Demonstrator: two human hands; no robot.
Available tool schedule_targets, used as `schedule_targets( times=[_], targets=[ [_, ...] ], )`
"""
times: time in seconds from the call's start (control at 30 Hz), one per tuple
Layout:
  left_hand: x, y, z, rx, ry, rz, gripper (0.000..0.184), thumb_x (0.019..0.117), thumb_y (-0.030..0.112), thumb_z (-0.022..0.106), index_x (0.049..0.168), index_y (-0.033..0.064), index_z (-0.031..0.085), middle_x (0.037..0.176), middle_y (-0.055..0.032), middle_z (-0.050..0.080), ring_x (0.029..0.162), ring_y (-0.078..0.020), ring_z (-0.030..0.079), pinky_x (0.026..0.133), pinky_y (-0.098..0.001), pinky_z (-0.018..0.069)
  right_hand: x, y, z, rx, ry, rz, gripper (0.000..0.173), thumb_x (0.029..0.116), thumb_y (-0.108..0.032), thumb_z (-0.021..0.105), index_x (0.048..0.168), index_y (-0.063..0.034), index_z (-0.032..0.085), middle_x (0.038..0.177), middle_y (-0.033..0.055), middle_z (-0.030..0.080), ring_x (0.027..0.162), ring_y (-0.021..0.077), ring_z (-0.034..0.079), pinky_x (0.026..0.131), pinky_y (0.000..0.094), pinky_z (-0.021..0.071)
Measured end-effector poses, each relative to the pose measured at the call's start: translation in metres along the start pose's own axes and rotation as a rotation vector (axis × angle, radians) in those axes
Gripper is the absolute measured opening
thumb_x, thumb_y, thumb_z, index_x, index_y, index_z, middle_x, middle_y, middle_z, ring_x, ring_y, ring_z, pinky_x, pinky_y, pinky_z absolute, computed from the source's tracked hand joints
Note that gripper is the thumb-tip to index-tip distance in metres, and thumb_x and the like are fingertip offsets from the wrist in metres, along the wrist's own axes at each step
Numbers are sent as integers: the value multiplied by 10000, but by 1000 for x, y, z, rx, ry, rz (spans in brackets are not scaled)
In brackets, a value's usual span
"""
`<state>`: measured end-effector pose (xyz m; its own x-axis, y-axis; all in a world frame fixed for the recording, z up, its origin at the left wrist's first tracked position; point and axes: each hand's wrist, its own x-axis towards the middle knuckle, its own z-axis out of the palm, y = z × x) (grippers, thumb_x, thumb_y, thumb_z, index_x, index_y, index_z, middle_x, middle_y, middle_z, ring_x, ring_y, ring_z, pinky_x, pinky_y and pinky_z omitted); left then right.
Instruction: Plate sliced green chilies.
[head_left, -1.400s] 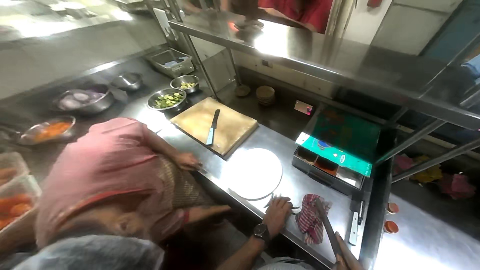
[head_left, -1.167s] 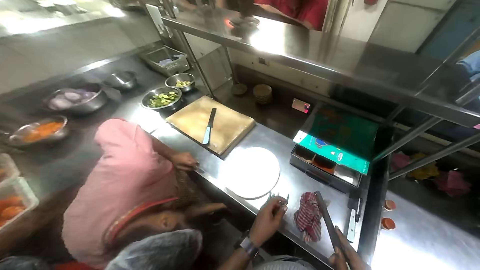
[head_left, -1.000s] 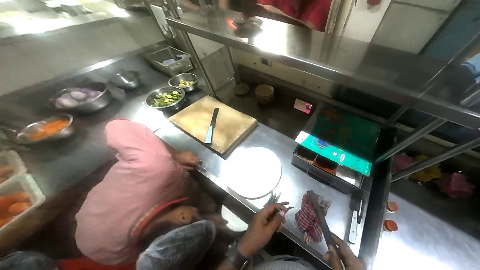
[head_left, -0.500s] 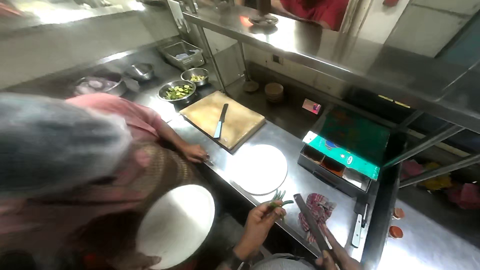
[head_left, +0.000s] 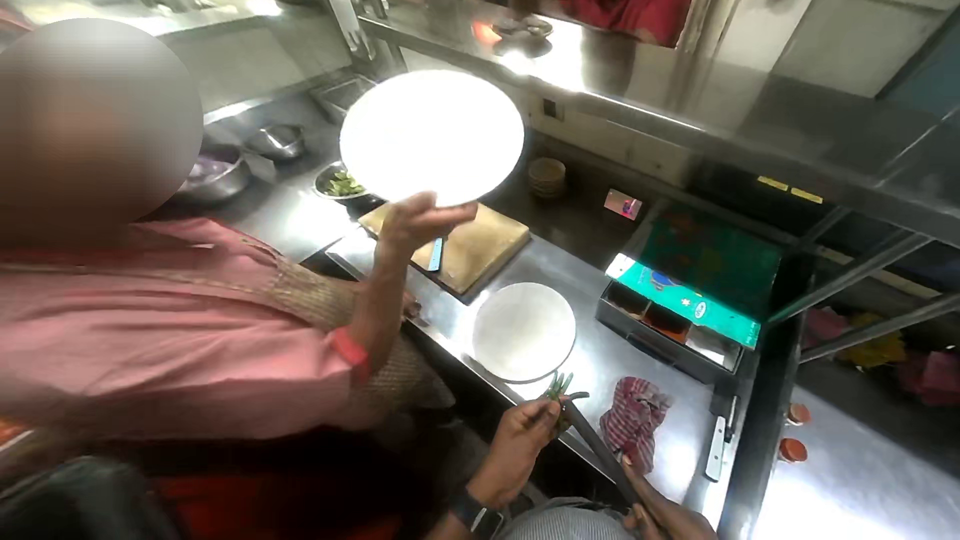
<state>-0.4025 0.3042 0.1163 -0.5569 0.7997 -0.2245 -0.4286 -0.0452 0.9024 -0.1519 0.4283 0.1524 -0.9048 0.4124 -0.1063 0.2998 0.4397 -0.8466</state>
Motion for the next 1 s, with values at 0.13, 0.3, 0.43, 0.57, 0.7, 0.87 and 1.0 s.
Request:
schedule_targets(
  times=[0.13,0.3,0.43,0.57,0.7,0.87,1.0],
  targets=[
    [-1,0,0,-14,18,-4,235,1052,125,565,1143,-42,704,1072,-156,722,988,-239,703,957,-411,580,-2,0,3,-33,25,-8,478,1065,-168,503,1543,-145,482,972,87,766,783,210,725,762,448,617],
    [-3,1,1,-15,6,-20,220,1044,130,582,1131,-31,705,1064,-146,722,995,-232,702,964,-414,576,-3,0,4,-44,39,-23,471,1067,-162,492,1537,-130,488,958,90,765,788,212,730,765,454,621],
    [-4,0,1,2,-4,-21,208,1043,146,588,1097,-14,711,1035,-129,724,963,-217,701,941,-407,579,-5,-1,3,-44,49,-39,463,1069,-156,481,1531,-120,495,945,98,763,770,215,727,750,452,621],
    [-5,0,1,-27,-29,-27,203,1049,131,570,1081,-12,710,1031,-132,724,970,-222,702,944,-408,579,-6,-1,3,-42,47,-39,460,1071,-162,484,1529,-136,501,938,91,760,763,207,721,741,443,620],
    [-5,2,3,-87,-65,-46,206,1056,138,554,1096,-7,696,1047,-126,717,991,-223,697,963,-414,568,-8,0,5,-34,67,-51,456,1064,-146,494,1518,-97,507,929,105,757,759,213,720,741,443,619],
    [-4,-1,4,-132,-82,-70,209,1056,137,553,1111,-15,685,1054,-134,708,990,-223,692,962,-408,565,-9,0,3,-40,58,-45,457,1075,-167,480,1527,-103,496,926,107,759,745,218,717,731,444,616],
    [-5,-2,3,-53,-65,-46,212,1058,140,555,1089,-11,702,1039,-122,714,977,-211,695,965,-408,569,-11,-4,0,-61,39,-10,464,1069,-163,483,1532,-135,497,941,109,760,759,230,722,742,460,616]
  ],
)
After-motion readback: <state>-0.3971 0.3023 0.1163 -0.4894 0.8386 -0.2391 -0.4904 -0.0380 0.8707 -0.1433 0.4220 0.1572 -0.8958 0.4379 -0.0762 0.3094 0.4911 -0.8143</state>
